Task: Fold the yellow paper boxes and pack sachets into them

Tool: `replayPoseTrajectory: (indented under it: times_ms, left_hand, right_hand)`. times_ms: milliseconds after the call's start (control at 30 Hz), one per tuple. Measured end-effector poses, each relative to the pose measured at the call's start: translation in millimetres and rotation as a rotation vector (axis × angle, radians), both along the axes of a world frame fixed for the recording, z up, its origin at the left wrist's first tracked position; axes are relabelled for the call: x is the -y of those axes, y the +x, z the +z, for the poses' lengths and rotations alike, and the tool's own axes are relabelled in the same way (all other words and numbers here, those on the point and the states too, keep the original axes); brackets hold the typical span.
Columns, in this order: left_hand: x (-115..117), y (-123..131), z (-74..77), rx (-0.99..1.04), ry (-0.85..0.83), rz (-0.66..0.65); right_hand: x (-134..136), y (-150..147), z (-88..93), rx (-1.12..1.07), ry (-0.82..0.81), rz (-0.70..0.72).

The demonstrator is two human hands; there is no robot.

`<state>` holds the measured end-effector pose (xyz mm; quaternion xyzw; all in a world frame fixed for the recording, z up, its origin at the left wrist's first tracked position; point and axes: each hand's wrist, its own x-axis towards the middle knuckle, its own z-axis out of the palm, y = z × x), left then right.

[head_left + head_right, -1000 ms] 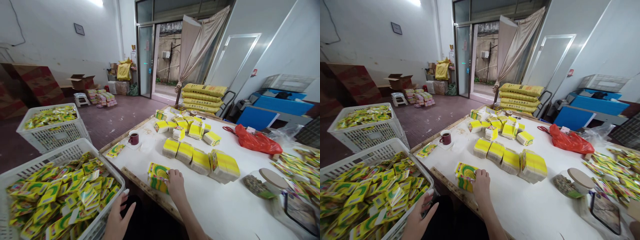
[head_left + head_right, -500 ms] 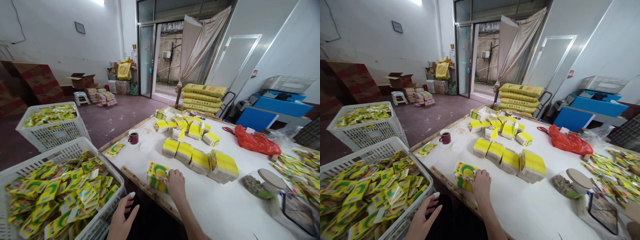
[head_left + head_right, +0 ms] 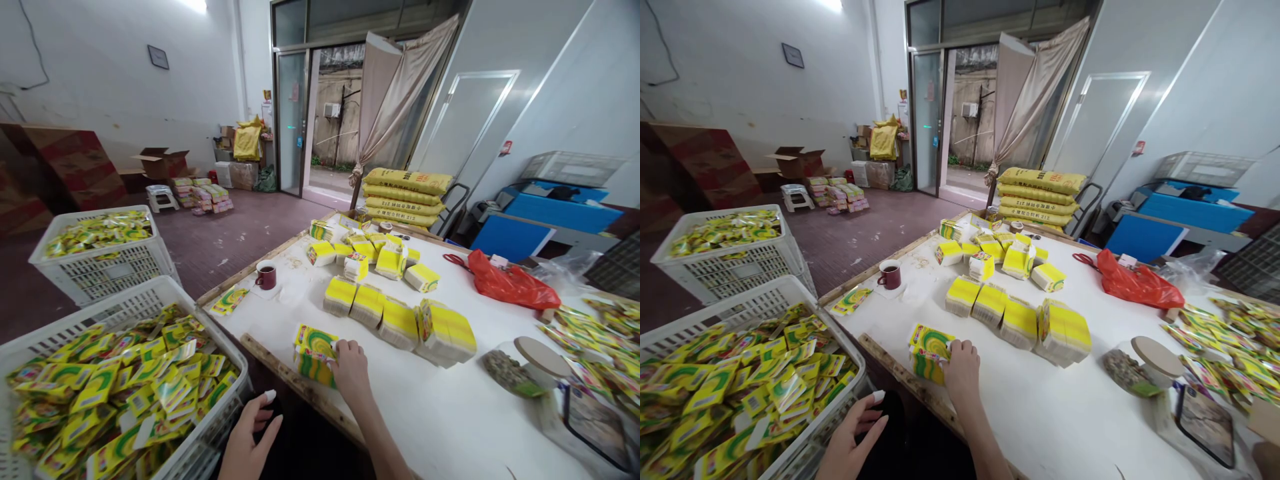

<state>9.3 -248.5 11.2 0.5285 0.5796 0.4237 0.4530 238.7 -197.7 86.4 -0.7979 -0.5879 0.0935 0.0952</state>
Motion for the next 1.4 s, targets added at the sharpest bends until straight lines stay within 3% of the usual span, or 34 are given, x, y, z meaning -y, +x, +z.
replayPoseTrajectory:
  times_ms: [333,600,733,933,1133,1267,1400]
  left_hand:
    - [1.8,0.2,2.4,-0.006,-0.010,-0.031]
    - [0.2,2.4,-5.6,0.022,-0.013,-0.040]
    - [3.1,3.2,2.7,0.014,-0.010,-0.068]
    - [6.6,0.3,16.1,0.001,-0.047,-0.098]
    - [1.0,-0.6,8.2,0.063,-0.085,-0.089]
    - [-26.0,3.4,0.8,0.206,-0.077,-0.003]
    - [-65.7,15.4,-2.7,0.318,-0.040,0.064]
  right_hand:
    - [3.2,14.1,2.2,-0.096,0.105,0.057]
    - [-18.0,13.9,-1.6,-0.133,-0.065,0.370]
    - [-18.4,16.0,-4.8,-0.157,-0.031,0.414]
    - [5.5,55.0,-5.4,-0.289,0.286,0.222]
    - [25.0,66.8,-5.3,-0.333,0.354,0.136]
    - [21.4,66.4,-18.7,-0.359,0.455,0.060]
    - [22.3,75.4,-43.2,-0.592,0.469,-0.156]
